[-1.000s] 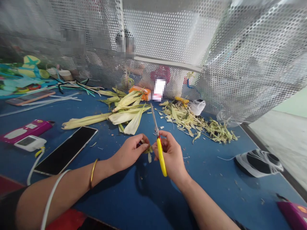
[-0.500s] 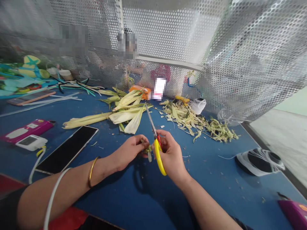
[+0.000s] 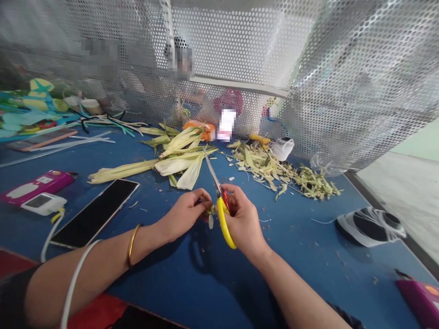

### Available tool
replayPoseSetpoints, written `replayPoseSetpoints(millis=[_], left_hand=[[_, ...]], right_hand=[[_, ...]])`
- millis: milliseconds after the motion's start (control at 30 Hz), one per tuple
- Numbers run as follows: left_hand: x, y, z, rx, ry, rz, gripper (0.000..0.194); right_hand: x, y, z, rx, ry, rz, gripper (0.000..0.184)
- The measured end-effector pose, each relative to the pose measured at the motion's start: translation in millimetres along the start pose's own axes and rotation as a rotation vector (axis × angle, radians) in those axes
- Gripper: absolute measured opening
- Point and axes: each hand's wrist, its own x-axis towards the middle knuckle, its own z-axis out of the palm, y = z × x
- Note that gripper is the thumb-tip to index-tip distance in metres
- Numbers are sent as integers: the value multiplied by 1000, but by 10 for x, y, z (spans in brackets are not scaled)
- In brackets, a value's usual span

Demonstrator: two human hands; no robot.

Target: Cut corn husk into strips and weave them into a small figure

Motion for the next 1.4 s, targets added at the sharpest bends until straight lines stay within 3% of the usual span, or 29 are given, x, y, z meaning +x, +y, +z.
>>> replayPoseSetpoints(millis=[300,367,433,533,733,1133,1400], left_hand=[[-10,60,1,-261,25,-133,22],[-9,99,-25,-328,25,-165,31],[-10,121,-42,-347,12,-190,40],[-15,115,-42,-313,-32,-206,37],[-13,53,-17,-307,-26,-114,22],[6,49,-40,-179,14,-24,19],[-16,119,-59,-98,-101,63,14]], right_hand=[[13,-31,-1,6,65,9,43],[24,-40,-9,40,78,25,45],[30,-47,-18,55,94,22,46],[26,-57,-21,62,115,19,46],[19,-59,-8,84,92,34,47],[22,-21,-29,157,67,104,50],[10,-92,-35,222,67,160,52]])
